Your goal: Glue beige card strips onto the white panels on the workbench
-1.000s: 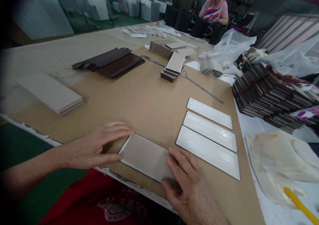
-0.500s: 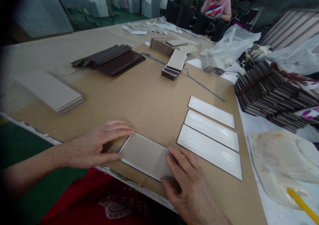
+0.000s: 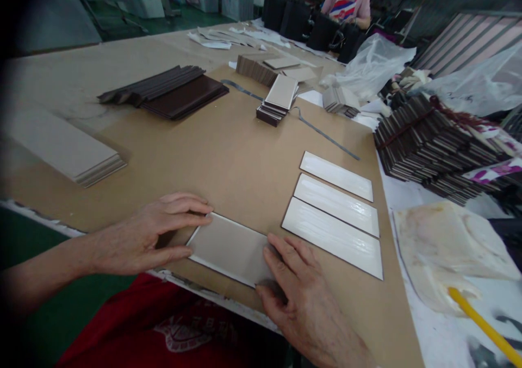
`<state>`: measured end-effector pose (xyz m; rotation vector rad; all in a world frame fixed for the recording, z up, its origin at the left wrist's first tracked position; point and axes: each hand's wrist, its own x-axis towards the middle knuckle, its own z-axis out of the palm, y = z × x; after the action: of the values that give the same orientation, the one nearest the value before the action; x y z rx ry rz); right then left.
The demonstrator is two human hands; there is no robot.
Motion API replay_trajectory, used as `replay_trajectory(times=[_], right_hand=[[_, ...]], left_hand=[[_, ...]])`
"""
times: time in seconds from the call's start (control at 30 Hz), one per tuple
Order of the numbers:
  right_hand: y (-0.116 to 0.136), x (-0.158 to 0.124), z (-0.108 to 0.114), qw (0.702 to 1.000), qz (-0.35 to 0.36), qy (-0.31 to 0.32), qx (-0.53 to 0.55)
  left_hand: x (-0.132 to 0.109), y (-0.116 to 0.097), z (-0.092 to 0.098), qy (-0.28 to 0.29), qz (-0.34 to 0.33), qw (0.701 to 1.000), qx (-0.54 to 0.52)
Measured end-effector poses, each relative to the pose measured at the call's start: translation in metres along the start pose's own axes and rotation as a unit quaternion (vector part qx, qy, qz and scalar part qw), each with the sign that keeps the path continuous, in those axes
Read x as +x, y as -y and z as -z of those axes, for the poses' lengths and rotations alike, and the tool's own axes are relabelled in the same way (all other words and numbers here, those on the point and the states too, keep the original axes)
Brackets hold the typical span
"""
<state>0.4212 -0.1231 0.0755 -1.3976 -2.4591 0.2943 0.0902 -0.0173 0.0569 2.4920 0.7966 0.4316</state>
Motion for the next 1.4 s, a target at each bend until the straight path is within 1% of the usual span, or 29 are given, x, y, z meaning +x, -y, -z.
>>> replay_trajectory(times=[0.17,0.27,0.47,0.6,0.77,1.03,1.13,1.23,1.33,1.4], right_hand=[[0.006,-0.005,0.012,0.999,-0.031,0.031,0.003],[0.005,-0.012,0.015,0.998,-0.052,0.031,0.006],[-0.001,-0.024,0.012,0.997,-0.066,0.025,0.021],[-0.006,-0.027,0.011,0.996,-0.064,0.032,0.049],[-0.012,-0.029,0.011,0.995,-0.067,0.038,0.071],[-0.016,-0.029,0.007,0.993,-0.070,0.040,0.083],[-0.016,-0.031,0.006,0.993,-0.072,0.044,0.077],[-0.015,-0.033,0.004,0.994,-0.070,0.052,0.061],[-0.014,-0.034,0.004,0.995,-0.066,0.070,0.034],[-0.012,-0.034,0.004,0.996,-0.062,0.070,0.009]], left_hand=[[-0.002,0.006,-0.005,-0.005,-0.002,1.000,0.015],[-0.003,0.008,-0.007,-0.010,-0.016,0.999,0.030],[-0.002,0.005,-0.006,0.017,-0.024,0.996,0.083],[0.000,0.003,-0.007,-0.004,-0.035,0.997,0.067],[0.001,0.002,-0.008,0.015,-0.028,0.996,0.080],[-0.001,0.007,-0.010,-0.004,-0.040,0.996,0.081],[-0.002,0.008,-0.011,-0.006,-0.040,0.996,0.082],[-0.002,0.008,-0.011,0.004,-0.023,0.997,0.075],[-0.001,0.008,-0.010,0.011,-0.012,0.997,0.075],[-0.001,0.006,-0.009,0.009,-0.014,0.997,0.071]])
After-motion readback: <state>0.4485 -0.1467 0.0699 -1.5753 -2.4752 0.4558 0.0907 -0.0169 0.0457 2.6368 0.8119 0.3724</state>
